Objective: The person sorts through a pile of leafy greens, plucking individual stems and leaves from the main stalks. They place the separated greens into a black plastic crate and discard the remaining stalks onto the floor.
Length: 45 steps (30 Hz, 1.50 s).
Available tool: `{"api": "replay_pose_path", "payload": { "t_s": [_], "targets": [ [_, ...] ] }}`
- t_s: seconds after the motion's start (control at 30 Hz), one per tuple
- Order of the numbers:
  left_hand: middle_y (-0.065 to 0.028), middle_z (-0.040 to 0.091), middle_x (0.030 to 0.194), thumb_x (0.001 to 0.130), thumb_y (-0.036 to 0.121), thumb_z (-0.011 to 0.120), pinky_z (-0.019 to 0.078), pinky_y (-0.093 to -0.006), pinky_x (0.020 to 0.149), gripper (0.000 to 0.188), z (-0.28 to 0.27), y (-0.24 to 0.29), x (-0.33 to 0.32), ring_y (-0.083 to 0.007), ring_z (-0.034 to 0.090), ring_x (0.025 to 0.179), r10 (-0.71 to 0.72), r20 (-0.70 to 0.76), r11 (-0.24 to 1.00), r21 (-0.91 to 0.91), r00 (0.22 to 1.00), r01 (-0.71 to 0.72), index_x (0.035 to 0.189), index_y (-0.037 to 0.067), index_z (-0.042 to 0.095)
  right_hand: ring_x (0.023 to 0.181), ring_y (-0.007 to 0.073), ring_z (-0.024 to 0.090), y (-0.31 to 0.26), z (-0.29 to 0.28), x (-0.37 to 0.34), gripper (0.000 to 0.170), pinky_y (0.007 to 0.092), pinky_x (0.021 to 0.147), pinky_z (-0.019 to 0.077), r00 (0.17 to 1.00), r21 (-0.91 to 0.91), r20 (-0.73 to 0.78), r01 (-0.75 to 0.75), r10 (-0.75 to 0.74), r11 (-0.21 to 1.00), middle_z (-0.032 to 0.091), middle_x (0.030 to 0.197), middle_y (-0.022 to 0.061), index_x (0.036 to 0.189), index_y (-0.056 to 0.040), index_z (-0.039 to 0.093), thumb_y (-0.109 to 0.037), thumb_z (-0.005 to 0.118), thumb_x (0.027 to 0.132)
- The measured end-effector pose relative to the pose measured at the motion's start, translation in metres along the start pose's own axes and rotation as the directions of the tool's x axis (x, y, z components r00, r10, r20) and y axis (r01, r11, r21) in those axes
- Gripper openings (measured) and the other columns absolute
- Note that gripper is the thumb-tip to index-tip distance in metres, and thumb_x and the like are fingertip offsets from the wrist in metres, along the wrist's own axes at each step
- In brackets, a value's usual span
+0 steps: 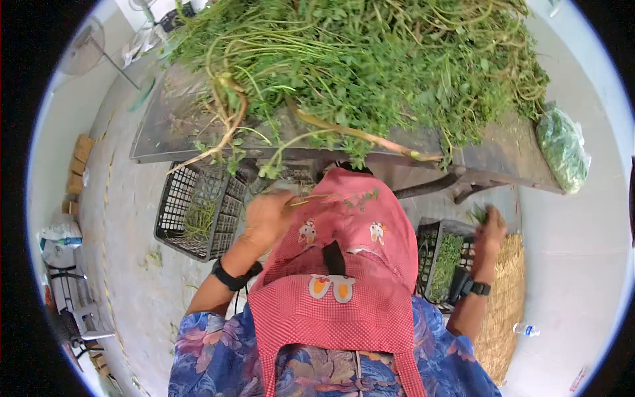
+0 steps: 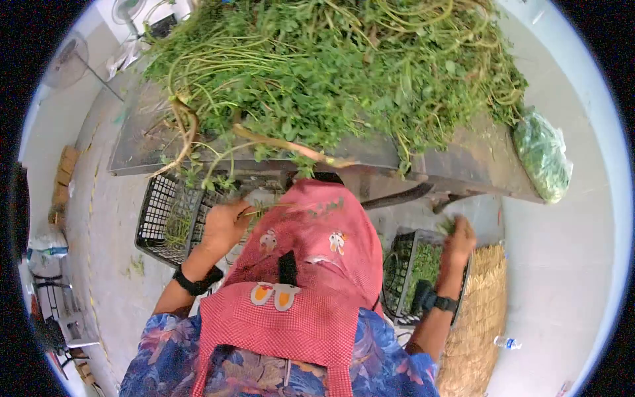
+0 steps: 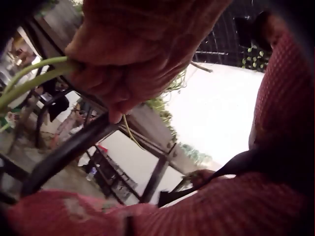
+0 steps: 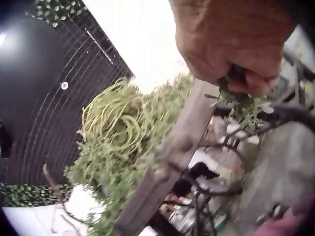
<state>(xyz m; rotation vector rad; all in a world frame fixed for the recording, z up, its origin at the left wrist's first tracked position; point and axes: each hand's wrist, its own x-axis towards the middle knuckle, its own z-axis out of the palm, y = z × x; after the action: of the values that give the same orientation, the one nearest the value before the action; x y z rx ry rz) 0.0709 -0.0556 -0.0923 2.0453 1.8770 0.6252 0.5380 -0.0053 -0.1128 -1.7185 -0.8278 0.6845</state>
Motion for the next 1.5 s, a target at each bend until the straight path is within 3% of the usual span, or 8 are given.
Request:
{"api": "replay_pose_path", "payload": {
  "t_s": [0.2,0.27,0.47,0.67,0.87,0.93,1.27,1.5],
  "targets": [
    [-0.0092,0.064,0.08,0.079,0.03,0.062,0.0473,-0.0443,0.063,0.021,-0.016,-0.167,-0.065,-0.0311,0.062,0.073,-0.473,-0.041,0.72,0.558,0.88,0.413,0.088,0.012,0.065,0.102,0.0396,0.055,0.136,-0.124,0.052,0.059,0.0419,0.085,0.0441,0.961,-0.904,0.001,0.119,-0.277,0.411,0.055,0.115,0.026,0.117,0.0006,0.055,-0.033,0.073,0.072],
    [-0.0074,0.064,0.082,0.079,0.033,0.063,0.0452,-0.0473,0.071,0.029,-0.041,-0.18,-0.088,-0.0291,0.062,0.079,-0.239,-0.235,0.597,0.73,0.942,0.334,0.098,0.011,0.063,0.105,0.0368,0.054,0.126,-0.127,0.042,0.061,0.0402,0.088,0.0433,0.966,-0.849,0.077,0.193,-0.245,0.492,0.053,0.119,0.0257,0.12,0.0015,0.052,-0.029,0.073,0.072],
    [-0.0094,0.062,0.069,0.081,0.032,0.063,0.046,-0.039,0.06,0.025,-0.099,-0.151,-0.067,-0.0309,0.059,0.065,-0.485,-0.444,0.765,0.202,0.753,0.612,0.087,0.008,0.065,0.084,0.0154,0.059,0.0,-0.051,0.039,0.043,0.0273,0.065,0.0482,0.983,-0.316,0.183,0.073,-0.015,0.946,0.063,0.103,0.0103,0.117,0.0025,0.055,-0.023,0.064,0.084],
    [-0.0072,0.063,0.07,0.087,0.018,0.059,0.0445,-0.0261,0.06,0.02,-0.152,-0.05,-0.003,-0.0103,0.055,0.064,-0.305,-0.753,0.951,-0.272,0.583,0.145,0.091,-0.001,0.064,0.071,0.0113,0.058,-0.133,0.046,0.014,0.03,0.0222,0.057,0.0456,0.871,0.014,0.356,0.358,-0.34,0.933,0.063,0.091,0.0084,0.111,0.0034,0.059,-0.016,0.058,0.089],
    [-0.0057,0.064,0.082,0.086,0.022,0.06,0.0443,-0.0253,0.065,0.026,-0.195,-0.042,0.068,-0.0104,0.055,0.075,-0.132,-0.533,0.955,-0.295,0.836,-0.037,0.095,-0.002,0.064,0.065,0.0092,0.058,-0.235,0.109,-0.034,0.02,0.0209,0.056,0.0463,0.613,0.123,0.528,0.63,-0.588,0.767,0.065,0.081,0.0064,0.104,0.0018,0.063,-0.01,0.055,0.09],
    [-0.0046,0.063,0.084,0.085,0.024,0.061,0.0443,-0.0255,0.064,0.028,-0.205,-0.04,0.09,-0.0101,0.054,0.073,-0.343,-0.249,0.723,-0.685,0.906,0.086,0.098,0.0,0.063,0.063,0.0093,0.059,-0.254,0.125,-0.046,0.019,0.021,0.055,0.0469,0.524,0.211,0.591,0.634,-0.614,0.744,0.064,0.078,0.0061,0.101,0.0023,0.063,-0.011,0.055,0.09],
    [0.0027,0.049,0.067,0.087,0.015,0.057,0.0346,-0.0263,0.053,0.015,-0.172,-0.081,0.143,-0.0074,0.041,0.062,-0.251,-0.165,0.834,-0.537,0.954,0.126,0.077,0.003,0.057,0.062,0.0092,0.059,-0.308,0.18,-0.082,0.019,0.0213,0.053,0.0462,0.346,0.352,0.705,0.587,-0.619,0.729,0.064,0.076,0.0058,0.099,0.0024,0.064,-0.012,0.055,0.09],
    [-0.0133,0.054,0.067,0.083,0.018,0.057,0.0431,-0.0358,0.064,0.018,-0.169,-0.021,0.133,-0.0225,0.054,0.065,0.309,-0.581,0.886,-0.114,0.753,-0.45,0.086,0.001,0.062,0.058,0.0074,0.055,-0.316,0.255,-0.118,0.037,0.0212,0.05,0.0429,0.204,0.313,0.877,0.445,-0.435,0.839,0.062,0.074,0.0042,0.102,0.0026,0.062,-0.032,0.054,0.09]
  ]
}}
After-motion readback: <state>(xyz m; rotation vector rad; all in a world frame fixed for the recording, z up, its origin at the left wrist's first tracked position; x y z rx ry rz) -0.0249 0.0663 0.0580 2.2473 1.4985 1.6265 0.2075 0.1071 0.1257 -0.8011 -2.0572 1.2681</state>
